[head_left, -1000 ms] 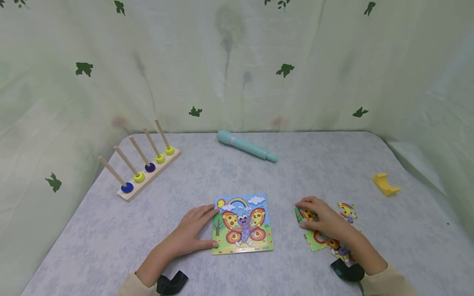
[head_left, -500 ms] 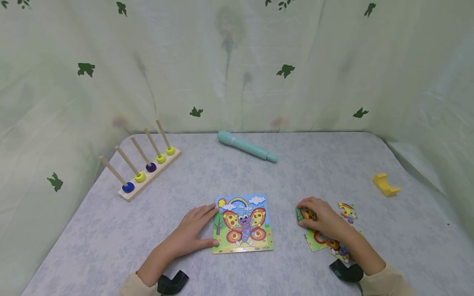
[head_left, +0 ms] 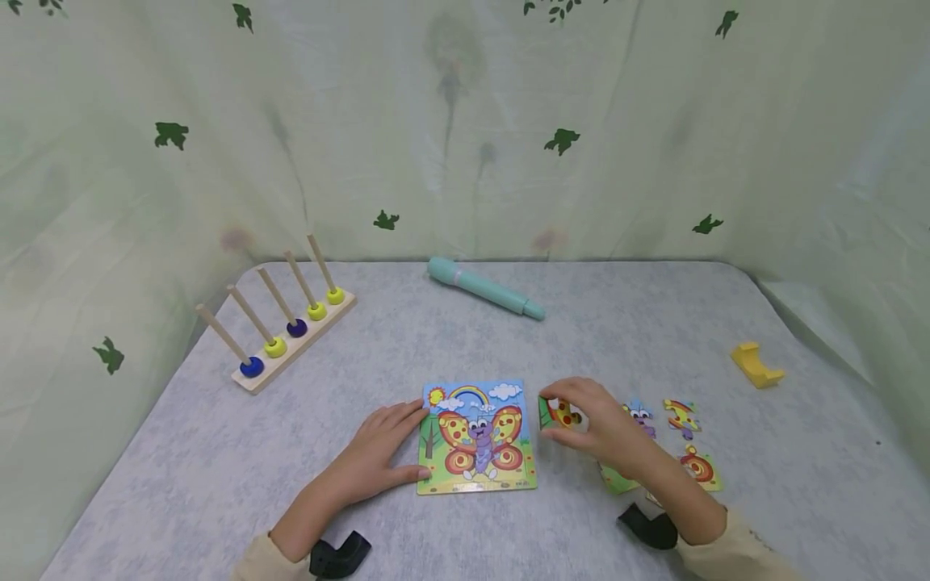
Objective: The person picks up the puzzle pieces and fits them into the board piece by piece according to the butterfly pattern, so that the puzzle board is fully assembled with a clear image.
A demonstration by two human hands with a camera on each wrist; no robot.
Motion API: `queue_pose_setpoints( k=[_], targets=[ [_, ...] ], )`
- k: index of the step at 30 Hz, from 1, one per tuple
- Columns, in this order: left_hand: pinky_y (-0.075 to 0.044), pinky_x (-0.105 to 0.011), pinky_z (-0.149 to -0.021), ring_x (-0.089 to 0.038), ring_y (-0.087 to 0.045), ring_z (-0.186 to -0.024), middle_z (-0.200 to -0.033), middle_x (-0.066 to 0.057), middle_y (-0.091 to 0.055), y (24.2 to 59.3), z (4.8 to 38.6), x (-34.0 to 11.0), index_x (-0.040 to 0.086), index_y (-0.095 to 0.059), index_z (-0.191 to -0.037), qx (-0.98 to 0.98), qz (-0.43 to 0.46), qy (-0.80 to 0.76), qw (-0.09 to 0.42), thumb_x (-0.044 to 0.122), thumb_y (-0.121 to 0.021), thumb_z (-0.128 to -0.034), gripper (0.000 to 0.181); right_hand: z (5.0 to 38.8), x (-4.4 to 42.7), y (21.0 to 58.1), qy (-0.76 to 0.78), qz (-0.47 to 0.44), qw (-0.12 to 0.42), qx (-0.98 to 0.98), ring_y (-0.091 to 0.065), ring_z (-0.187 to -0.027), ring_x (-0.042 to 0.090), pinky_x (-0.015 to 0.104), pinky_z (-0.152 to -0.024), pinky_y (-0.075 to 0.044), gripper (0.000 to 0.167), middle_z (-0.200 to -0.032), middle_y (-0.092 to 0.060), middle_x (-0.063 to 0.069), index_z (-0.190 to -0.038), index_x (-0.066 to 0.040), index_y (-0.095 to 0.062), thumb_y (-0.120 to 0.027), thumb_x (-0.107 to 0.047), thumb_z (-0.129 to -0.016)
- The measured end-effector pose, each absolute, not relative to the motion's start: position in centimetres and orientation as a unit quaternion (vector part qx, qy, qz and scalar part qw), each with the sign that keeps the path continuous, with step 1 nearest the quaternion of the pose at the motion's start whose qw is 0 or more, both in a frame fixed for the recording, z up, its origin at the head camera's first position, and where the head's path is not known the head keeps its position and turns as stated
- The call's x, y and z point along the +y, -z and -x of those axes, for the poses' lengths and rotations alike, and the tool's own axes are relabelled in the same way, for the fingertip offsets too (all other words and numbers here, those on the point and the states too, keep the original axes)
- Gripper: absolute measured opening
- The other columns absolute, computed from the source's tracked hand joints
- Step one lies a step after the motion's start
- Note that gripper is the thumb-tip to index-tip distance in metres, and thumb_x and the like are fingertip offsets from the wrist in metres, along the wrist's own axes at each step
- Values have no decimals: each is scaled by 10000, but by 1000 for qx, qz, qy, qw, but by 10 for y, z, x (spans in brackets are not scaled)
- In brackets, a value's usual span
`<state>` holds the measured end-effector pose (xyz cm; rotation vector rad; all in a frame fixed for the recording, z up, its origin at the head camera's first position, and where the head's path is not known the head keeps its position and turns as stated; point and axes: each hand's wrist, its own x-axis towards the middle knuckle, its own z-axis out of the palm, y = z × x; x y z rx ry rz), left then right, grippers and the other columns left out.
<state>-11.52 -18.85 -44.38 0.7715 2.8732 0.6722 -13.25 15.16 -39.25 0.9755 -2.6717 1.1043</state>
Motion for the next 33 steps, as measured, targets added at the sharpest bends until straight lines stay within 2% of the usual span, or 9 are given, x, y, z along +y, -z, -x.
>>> queue_pose_setpoints(
  k=[5, 10, 14, 22, 28, 33],
  targets=[
    [-154, -476, -1033, -255, -212, -1302, -1442, -29, -272, 443, 115, -188, 134, -340, -1397, 941, -251, -222, 47, 629, -559, -747, 846, 129, 114, 386, -383, -339, 30, -859, -443, -1077, 130, 370, -855, -420, 458, -1141, -543, -66, -1156, -124, -586, -697, -341, -768],
    [-155, -478, -1031, -255, -217, -1300, -1438, -31, -279, 444, 116, -188, 134, -342, -1396, 938, -257, -227, 46, 614, -573, -749, 838, 132, 82, 397, -399, -348, 6, -848, -461, -1044, 137, 354, -833, -422, 448, -1107, -563, -48, -1145, -97, -595, -718, -291, -760],
    [-159, -490, -1026, -255, -219, -1300, -1437, -24, -283, 444, 117, -189, 144, -340, -1398, 936, -260, -233, 45, 602, -583, -750, 830, 137, 63, 409, -396, -352, -21, -848, -479, -1002, 133, 323, -806, -430, 445, -1095, -565, -29, -1143, -81, -595, -698, -313, -777],
    [-169, -514, -1016, -267, -224, -1298, -1434, -34, -289, 443, 117, -191, 126, -348, -1392, 930, -269, -246, 45, 590, -604, -742, 838, 148, 39, 433, -351, -360, -38, -864, -480, -1020, 104, 314, -861, -392, 420, -1093, -570, -62, -1127, -136, -608, -678, -370, -786],
    [-160, -492, -1025, -269, -236, -1294, -1426, -55, -302, 444, 118, -192, 103, -357, -1384, 926, -281, -249, 36, 572, -615, -744, 834, 150, 29, 441, -294, -354, -36, -887, -453, -1048, 128, 375, -900, -353, 410, -1071, -552, -58, -1103, -161, -623, -685, -394, -771],
    [-171, -504, -1015, -289, -259, -1281, -1413, -79, -323, 446, 118, -192, 82, -368, -1374, 924, -288, -250, 22, 563, -621, -744, 832, 150, 29, 440, -287, -354, -47, -889, -427, -1063, 128, 362, -891, -350, 478, -1082, -515, -55, -1148, -167, -603, -678, -438, -761]
  ],
)
